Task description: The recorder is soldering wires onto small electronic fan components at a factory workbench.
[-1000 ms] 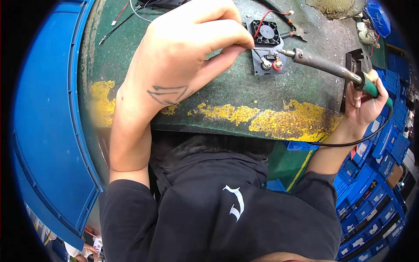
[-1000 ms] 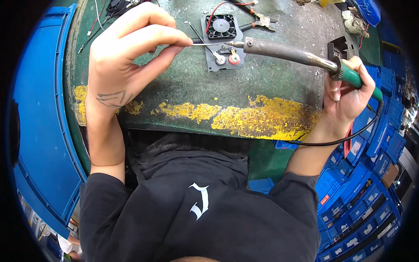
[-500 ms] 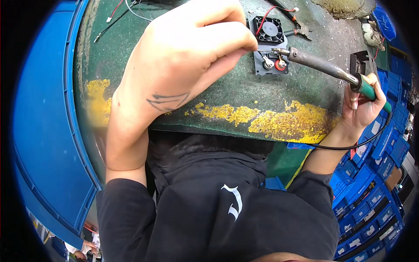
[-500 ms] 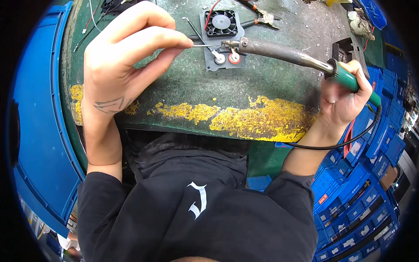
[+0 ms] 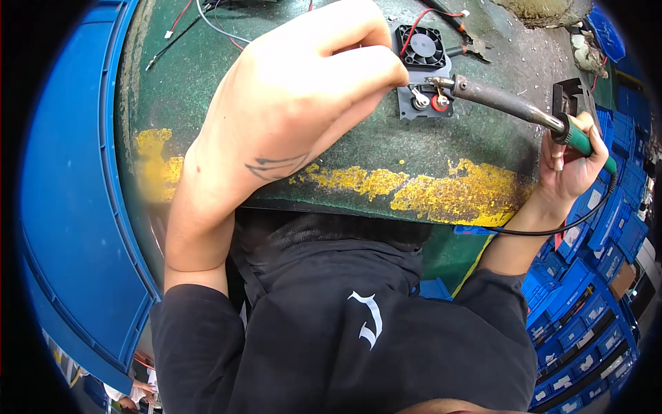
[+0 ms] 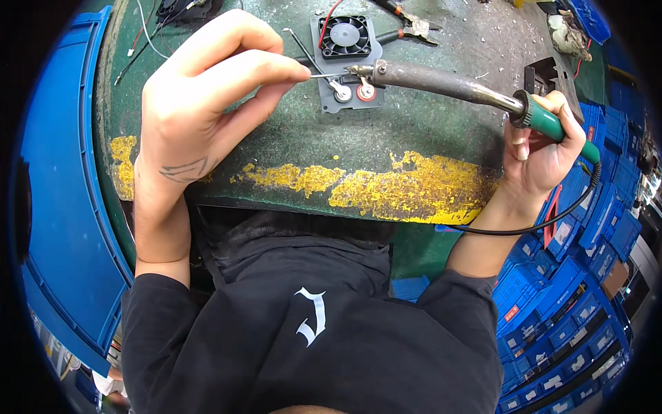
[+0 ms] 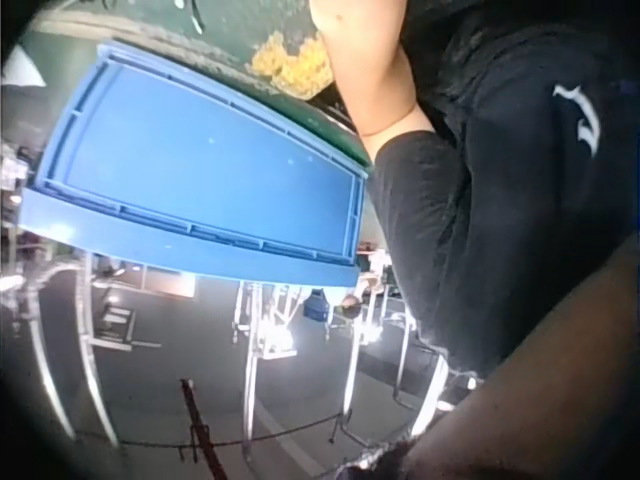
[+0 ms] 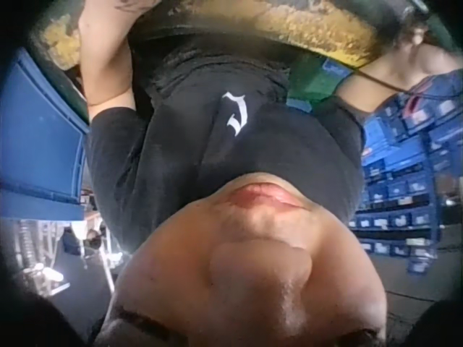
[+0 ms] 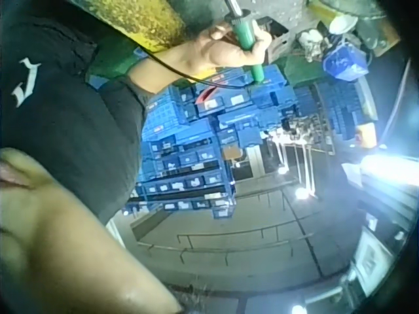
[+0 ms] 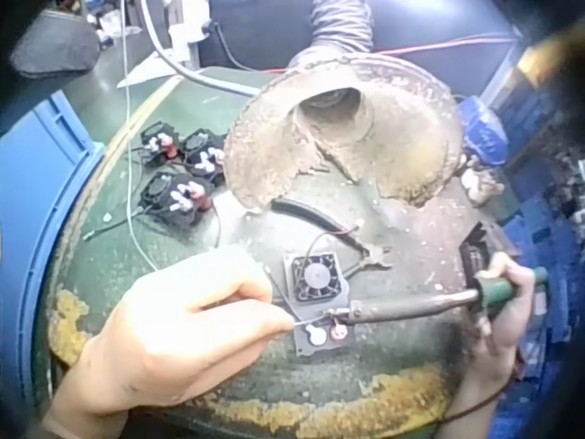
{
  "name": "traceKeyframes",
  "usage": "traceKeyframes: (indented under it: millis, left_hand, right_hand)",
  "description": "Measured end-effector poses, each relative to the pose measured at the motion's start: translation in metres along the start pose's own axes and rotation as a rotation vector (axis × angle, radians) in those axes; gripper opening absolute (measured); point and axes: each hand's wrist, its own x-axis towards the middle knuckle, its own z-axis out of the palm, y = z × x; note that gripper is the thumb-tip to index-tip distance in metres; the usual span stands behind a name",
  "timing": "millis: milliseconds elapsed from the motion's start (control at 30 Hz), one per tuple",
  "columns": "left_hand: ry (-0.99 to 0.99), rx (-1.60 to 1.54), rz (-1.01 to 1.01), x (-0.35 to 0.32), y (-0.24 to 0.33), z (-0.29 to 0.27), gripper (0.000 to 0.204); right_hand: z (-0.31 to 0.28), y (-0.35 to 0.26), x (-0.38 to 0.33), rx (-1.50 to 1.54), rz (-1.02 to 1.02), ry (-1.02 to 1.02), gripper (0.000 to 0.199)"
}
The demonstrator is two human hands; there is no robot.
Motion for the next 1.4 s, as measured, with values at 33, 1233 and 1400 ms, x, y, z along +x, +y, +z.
traceKeyframes:
  millis: [33,1233,1400]
  left_hand:
    - [0.0,0.001,-0.001,-0.0016,0.001,-0.0018,0.019]
    - [-0.006,0.038,0.01,0.0031,0.0016,-0.0026,0.016]
    - [-0.005,0.042,0.009,0.0039,0.0012,-0.0014,0.015]
  right_hand:
    - [0.0005,0.0,0.0002,0.0,0.0,0.0,0.031]
    - [0.0021,-0.0003,0.0005,-0.043,0.003,-0.003,0.029]
    - [0.0046,0.0013,0.0001,-0.054,0.005,0.042,0.028]
